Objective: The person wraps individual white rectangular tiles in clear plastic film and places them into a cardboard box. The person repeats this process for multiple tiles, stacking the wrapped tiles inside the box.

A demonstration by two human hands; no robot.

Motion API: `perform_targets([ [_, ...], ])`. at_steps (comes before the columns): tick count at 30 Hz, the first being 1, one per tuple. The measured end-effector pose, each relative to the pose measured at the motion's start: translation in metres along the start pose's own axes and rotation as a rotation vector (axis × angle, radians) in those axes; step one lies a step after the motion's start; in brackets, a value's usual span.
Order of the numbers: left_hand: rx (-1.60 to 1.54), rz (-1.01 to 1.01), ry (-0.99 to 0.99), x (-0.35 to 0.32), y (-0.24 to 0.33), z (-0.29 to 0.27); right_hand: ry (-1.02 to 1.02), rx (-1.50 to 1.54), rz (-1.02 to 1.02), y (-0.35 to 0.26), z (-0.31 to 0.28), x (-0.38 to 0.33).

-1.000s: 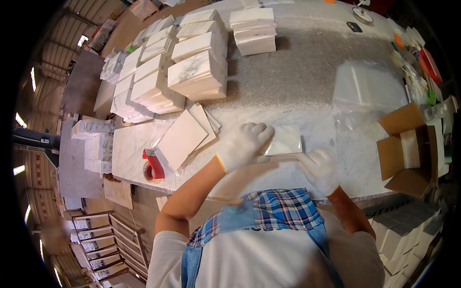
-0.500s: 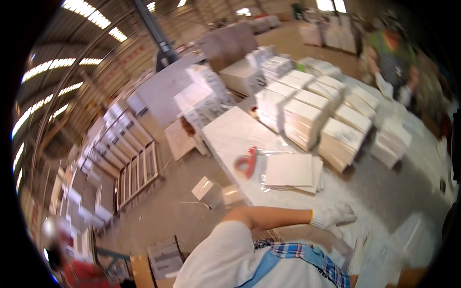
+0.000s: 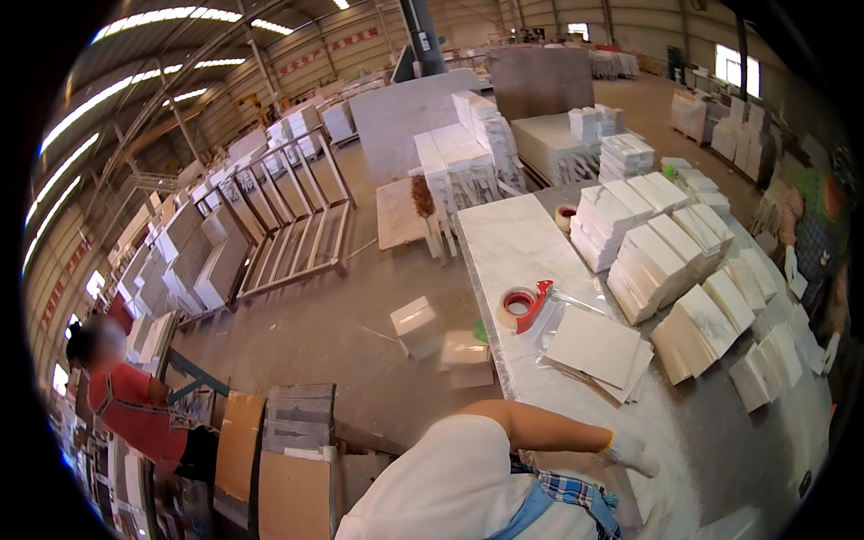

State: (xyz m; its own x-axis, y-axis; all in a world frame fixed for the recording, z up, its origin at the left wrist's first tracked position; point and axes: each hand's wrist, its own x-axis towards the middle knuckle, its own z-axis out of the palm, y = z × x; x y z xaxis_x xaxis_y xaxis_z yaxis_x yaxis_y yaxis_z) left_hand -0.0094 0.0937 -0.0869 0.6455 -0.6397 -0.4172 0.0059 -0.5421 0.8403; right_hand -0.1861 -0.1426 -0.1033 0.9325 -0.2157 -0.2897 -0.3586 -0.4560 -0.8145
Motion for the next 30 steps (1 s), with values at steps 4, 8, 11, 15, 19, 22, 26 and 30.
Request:
perform_targets([
  [4,-0.183,0.117,-0.039,-0.031,0.016,0.001,0.159,-0.155,-0.309,-0.007,0.011,0.018],
  [8,-0.154,0.099,0.189,-0.044,-0.003,0.025,0.098,-0.152,-0.280,-0.031,0.020,0.026],
  [11,0.043,0.052,0.346,-0.055,-0.011,0.041,0.067,-0.160,-0.274,-0.042,0.028,0.030],
  [15,-0.011,0.056,0.207,-0.071,-0.004,0.032,0.035,-0.164,-0.278,-0.052,0.035,0.031],
  [19,-0.215,0.122,0.181,-0.077,-0.003,0.029,0.008,-0.179,-0.302,-0.060,0.039,0.033],
  [22,-0.256,0.142,0.201,-0.070,-0.008,0.031,-0.009,-0.190,-0.308,-0.065,0.042,0.035],
  [26,-0.323,0.146,0.121,-0.079,0.005,0.024,-0.009,-0.208,-0.308,-0.069,0.042,0.035],
  [30,0.145,0.649,0.342,-0.021,-0.086,0.055,-0.033,-0.227,-0.323,-0.074,0.045,0.036],
])
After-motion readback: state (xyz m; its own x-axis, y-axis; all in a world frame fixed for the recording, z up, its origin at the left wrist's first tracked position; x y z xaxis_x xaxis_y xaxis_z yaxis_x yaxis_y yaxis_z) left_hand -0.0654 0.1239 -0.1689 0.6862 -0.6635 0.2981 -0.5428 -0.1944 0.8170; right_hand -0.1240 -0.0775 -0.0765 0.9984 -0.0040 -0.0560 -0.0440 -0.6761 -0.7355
